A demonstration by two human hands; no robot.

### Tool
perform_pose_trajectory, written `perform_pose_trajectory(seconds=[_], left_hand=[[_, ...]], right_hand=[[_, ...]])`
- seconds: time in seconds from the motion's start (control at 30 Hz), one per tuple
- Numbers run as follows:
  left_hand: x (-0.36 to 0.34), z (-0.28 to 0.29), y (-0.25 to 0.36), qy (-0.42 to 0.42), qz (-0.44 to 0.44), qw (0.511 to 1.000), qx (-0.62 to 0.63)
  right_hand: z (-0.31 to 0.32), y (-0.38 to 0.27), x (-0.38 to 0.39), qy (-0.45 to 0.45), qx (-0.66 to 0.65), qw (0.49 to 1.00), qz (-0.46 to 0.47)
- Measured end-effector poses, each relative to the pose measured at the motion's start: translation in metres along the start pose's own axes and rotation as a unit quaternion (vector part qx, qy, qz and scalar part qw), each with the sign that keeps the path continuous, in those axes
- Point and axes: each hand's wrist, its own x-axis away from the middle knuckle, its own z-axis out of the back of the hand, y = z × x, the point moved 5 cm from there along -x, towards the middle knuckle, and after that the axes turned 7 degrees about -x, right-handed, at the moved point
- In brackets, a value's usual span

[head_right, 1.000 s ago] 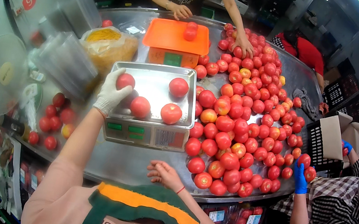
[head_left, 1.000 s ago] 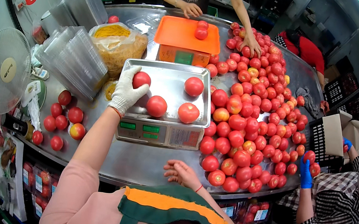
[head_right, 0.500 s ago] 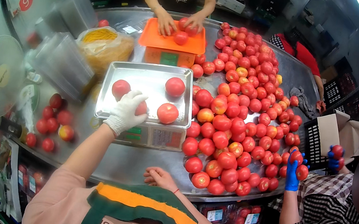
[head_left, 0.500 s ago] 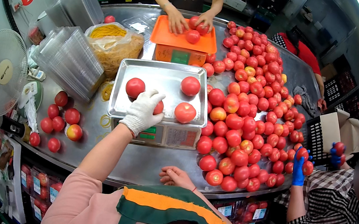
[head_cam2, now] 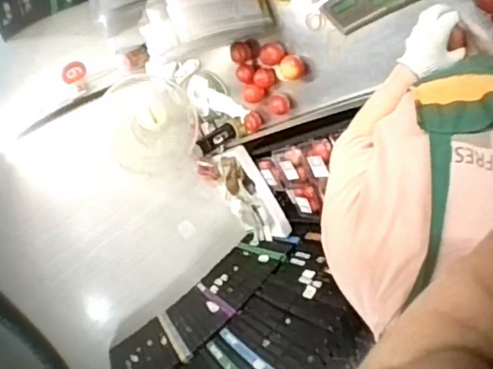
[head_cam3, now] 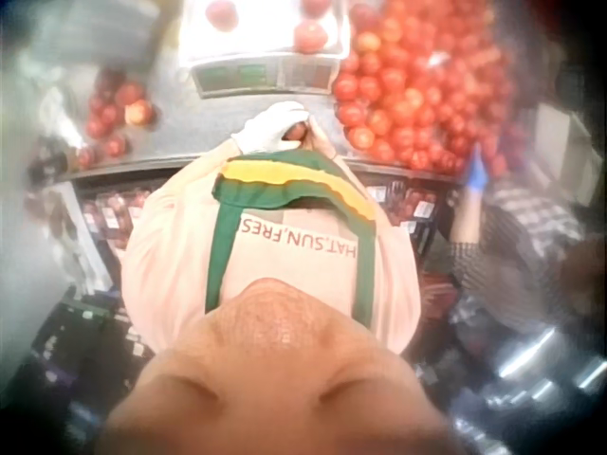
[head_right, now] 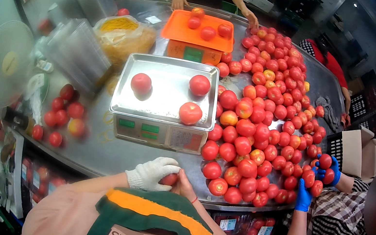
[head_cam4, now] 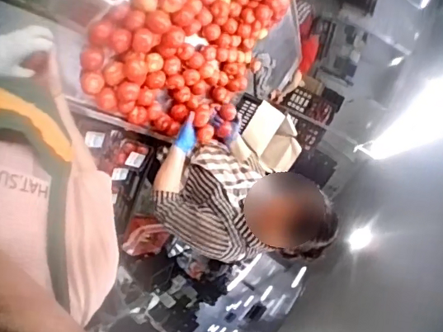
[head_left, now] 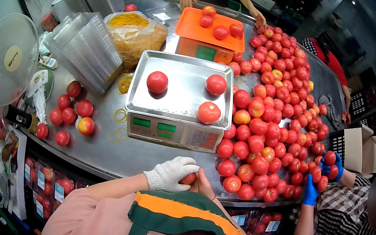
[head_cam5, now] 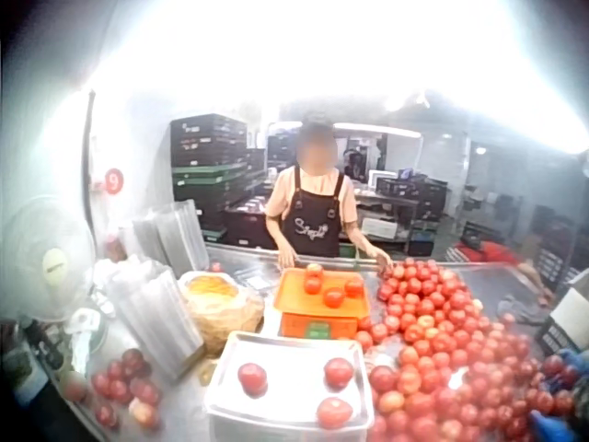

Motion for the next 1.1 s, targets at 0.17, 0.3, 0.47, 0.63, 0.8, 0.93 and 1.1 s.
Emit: perform_pose_trajectory(seconds=[0.17, 0.3, 0.47, 0.63, 0.8, 0.93, 1.1], left_hand=[[-0.002, -0.001, -0.001, -0.005, 0.004, 1.000, -0.001], [-0.002, -0.003, -0.002, -0.010, 0.005, 1.000, 0.005], [-0.014, 0.018, 0.001, 0.041, -0.035, 0.998, -0.015], [-0.039, 0.090, -0.024, 0.252, -0.005, 0.960, -0.125], [-0.074, 0.128, -0.060, 0.266, 0.072, 0.932, -0.235], [-0.087, 0.126, -0.066, 0.165, 0.135, 0.940, -0.265], [-0.116, 0.096, -0.017, 0.169, -0.005, 0.963, -0.211]], right_hand=[[-0.004, -0.002, -0.001, -0.009, -0.005, 1.000, 0.002], [-0.007, -0.002, 0.003, -0.001, -0.008, 1.000, 0.005], [-0.008, -0.004, 0.000, -0.050, -0.005, 0.999, 0.020], [-0.016, -0.030, -0.003, -0.020, 0.136, 0.990, 0.039], [-0.030, -0.069, -0.001, -0.016, 0.199, 0.970, 0.139], [-0.022, -0.069, 0.001, 0.017, 0.197, 0.970, 0.141], [-0.009, -0.049, -0.003, 0.044, 0.171, 0.979, 0.099]])
